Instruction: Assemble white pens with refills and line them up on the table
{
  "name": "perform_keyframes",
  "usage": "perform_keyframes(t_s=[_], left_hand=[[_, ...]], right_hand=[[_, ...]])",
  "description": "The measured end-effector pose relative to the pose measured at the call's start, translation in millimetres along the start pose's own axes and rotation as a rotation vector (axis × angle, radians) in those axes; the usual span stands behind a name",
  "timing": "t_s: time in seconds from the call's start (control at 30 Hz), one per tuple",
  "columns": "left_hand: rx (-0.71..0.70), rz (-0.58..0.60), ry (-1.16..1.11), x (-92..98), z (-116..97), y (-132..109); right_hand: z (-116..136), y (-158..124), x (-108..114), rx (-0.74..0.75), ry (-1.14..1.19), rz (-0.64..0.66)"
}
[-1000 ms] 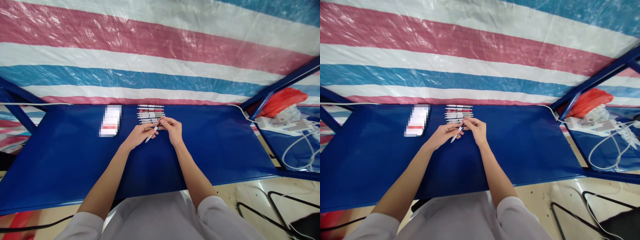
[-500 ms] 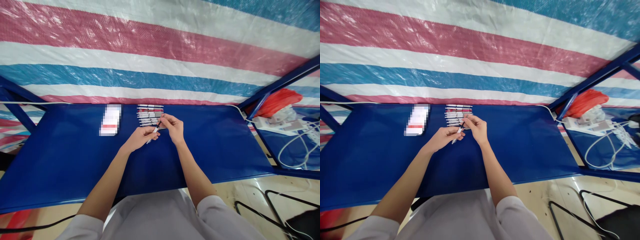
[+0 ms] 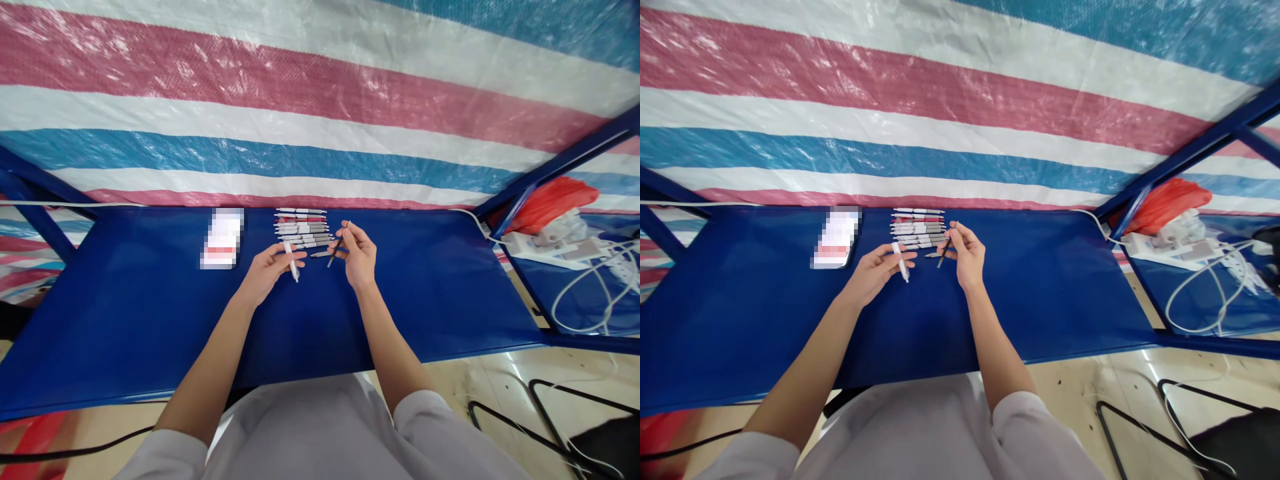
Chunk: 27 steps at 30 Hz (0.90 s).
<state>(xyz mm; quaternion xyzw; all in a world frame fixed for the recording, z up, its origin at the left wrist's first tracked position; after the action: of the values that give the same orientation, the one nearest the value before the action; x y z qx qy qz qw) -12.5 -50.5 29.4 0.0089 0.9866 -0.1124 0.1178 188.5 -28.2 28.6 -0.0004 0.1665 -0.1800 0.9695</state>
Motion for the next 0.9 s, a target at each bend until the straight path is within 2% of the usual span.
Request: perform_keyframes(t_s=[0.27, 0.43, 0.9], left_hand=[[0.015, -0.069, -0.133, 0.6, 9.5, 8.7], [0.021, -0.095, -0.185, 3.5, 16.9, 8.4], [0.039, -0.060, -0.156, 1.9, 17.5, 5.8]], right_hand=[[-23.3, -11.0, 4.9, -0.104, 0.038, -0.030], [-24.3, -15.0, 4.8, -0.102, 0.018, -0.050], [-27.4, -13.8, 5.5, -0.144, -0.036, -0.012]])
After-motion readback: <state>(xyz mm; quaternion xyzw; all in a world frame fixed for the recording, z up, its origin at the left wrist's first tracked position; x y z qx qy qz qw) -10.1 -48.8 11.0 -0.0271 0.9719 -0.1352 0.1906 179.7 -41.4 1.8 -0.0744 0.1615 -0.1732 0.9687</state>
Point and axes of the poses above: each hand's wrist, its own y-axis towards the middle knuckle, its own x-axis out of the back of the hand, z = x × y, the point moved 1 cm from there along y, towards the middle knuckle, and after that the axes turned 9 degrees about -z, right-handed, at the moved point
